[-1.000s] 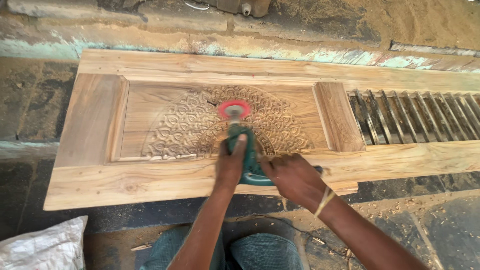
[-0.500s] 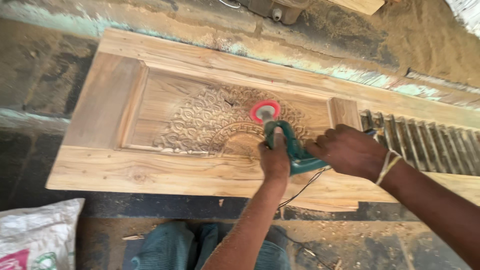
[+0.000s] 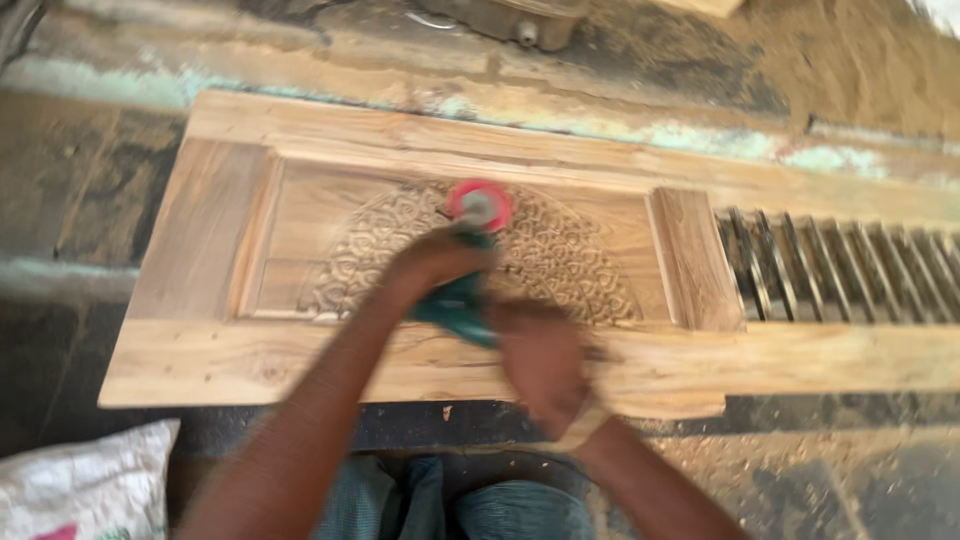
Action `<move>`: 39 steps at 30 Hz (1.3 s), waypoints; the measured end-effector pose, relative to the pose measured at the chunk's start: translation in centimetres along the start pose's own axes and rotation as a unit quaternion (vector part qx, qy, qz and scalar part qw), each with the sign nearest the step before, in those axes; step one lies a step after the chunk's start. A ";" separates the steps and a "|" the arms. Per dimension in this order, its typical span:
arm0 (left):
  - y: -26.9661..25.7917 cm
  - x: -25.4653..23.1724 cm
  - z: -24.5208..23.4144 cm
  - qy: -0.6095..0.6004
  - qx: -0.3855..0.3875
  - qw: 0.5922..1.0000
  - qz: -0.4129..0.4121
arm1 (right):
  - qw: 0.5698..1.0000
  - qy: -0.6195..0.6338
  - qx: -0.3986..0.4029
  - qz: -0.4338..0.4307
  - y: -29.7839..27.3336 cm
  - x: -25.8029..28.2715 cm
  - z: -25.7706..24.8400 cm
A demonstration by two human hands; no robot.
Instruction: The person uses a power sander to smooth the surface of a carved wooden door panel, moving the tool across the decorative patterns.
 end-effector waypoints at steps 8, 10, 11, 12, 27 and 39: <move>-2.1 5.5 -4.3 0.100 0.003 0.982 -0.163 | 0.979 -0.076 0.182 -0.044 4.4 8.4 -0.1; -2.4 4.8 -4.7 0.103 -0.001 0.981 -0.166 | 0.989 -0.083 0.113 -0.039 5.2 7.8 -2.1; -2.4 4.4 -4.8 0.104 -0.004 0.981 -0.166 | 0.985 -0.096 0.134 -0.043 5.2 7.9 -2.0; -2.7 4.5 -4.9 0.099 0.000 0.980 -0.170 | 0.981 -0.107 0.156 -0.050 5.2 8.4 -1.9; -3.2 6.3 -5.7 0.118 0.027 0.967 -0.225 | 0.976 -0.110 0.178 -0.052 5.6 10.3 -1.5; -4.1 6.1 -5.4 0.095 0.023 0.970 -0.222 | 0.990 -0.063 0.128 -0.021 3.8 9.9 0.0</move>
Point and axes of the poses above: each hand's wrist, its own y-axis towards the middle knuckle, its own z-axis out of the palm, x = y × z, the point moved 9 cm from there along y, towards the middle knuckle, and after that the axes turned 14 degrees about -y, right-handed, at the moved point
